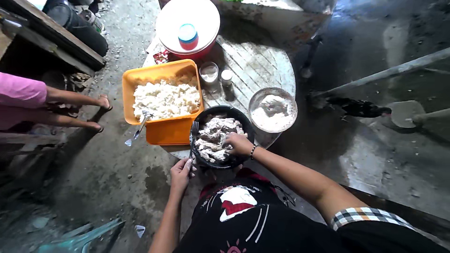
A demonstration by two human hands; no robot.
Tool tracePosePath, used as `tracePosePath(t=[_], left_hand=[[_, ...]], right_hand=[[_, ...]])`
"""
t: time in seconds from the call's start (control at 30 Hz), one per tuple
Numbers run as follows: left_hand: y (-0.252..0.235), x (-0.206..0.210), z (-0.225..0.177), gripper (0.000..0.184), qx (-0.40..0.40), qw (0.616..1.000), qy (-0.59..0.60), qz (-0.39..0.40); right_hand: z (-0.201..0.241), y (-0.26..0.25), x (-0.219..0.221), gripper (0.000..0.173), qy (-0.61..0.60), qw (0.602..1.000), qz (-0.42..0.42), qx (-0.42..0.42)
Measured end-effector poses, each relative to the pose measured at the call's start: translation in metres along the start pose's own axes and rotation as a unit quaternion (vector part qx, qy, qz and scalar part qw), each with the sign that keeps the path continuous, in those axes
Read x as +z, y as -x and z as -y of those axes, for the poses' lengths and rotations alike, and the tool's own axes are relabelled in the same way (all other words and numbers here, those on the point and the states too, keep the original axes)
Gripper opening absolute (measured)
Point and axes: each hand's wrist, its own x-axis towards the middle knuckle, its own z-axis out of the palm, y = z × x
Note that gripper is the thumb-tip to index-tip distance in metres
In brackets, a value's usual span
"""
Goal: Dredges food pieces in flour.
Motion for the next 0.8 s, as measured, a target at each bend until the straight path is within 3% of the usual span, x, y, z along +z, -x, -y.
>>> tracePosePath(t=[0.2, 0.4, 0.6, 0.8], left_hand=[[-0.004, -0.004, 0.006, 0.023, -0.004, 1.000, 0.006, 0.019], [-0.010, -0.008, 0.006, 0.022, -0.005, 1.000, -0.005, 0.027], [-0.009, -0.014, 0.007, 0.023, -0.002, 0.999, 0.003, 0.034], [-0.007, -0.021, 0.008, 0.022, -0.002, 0.999, 0.003, 0.039]], right_hand=[[0.014, 0.004, 0.036, 0.033, 0.030, 0.999, 0.016, -0.009], [0.032, -0.010, 0.043, 0.029, 0.046, 0.999, -0.010, -0.003], [0.049, -0.038, 0.064, 0.023, 0.118, 0.986, -0.045, -0.110], [0.057, -0.054, 0.065, 0.028, 0.172, 0.974, -0.017, -0.145]])
